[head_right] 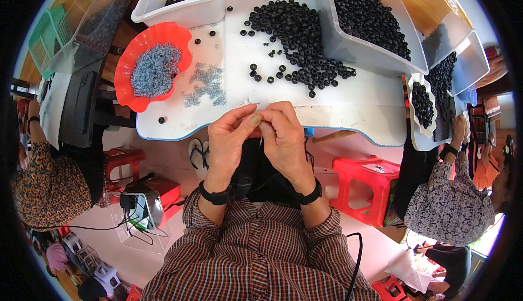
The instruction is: Sorting small black parts and metal pins at a factory workbench.
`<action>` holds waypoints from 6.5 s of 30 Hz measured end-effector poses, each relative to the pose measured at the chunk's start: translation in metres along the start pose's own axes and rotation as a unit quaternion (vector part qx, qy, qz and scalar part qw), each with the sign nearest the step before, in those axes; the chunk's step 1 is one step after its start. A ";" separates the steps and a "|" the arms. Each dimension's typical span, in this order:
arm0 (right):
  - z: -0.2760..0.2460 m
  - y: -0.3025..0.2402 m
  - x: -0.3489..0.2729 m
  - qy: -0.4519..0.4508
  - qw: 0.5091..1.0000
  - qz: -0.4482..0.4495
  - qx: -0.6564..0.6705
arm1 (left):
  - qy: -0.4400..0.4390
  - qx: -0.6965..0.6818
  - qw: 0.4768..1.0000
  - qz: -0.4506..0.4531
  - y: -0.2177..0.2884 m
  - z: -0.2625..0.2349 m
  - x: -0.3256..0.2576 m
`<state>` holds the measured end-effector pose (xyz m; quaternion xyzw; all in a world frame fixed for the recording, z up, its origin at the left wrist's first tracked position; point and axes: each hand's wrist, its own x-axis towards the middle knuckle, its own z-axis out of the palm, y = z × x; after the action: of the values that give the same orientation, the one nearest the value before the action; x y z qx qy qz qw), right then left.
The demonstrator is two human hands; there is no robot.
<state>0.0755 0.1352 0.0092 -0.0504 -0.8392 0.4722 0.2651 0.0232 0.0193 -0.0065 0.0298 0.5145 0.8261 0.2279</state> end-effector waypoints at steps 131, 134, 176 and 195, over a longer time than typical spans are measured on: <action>0.067 0.012 0.035 -0.073 0.974 -0.131 -0.170 | 0.113 0.217 0.937 0.249 -0.010 -0.017 -0.031; 0.070 0.016 0.036 -0.080 0.975 -0.134 -0.158 | 0.119 0.216 0.937 0.246 -0.012 -0.021 -0.030; 0.054 0.002 0.021 -0.093 0.992 0.005 0.087 | 0.049 -0.231 0.972 -0.002 0.003 -0.057 -0.003; 0.036 0.013 0.022 -0.145 0.979 0.047 0.138 | 0.000 -0.131 0.991 -0.004 -0.004 -0.043 0.000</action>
<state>0.0366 0.1219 -0.0082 0.0165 -0.7920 0.5978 0.1227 0.0124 -0.0146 -0.0304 -0.0021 0.4019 0.8855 0.2332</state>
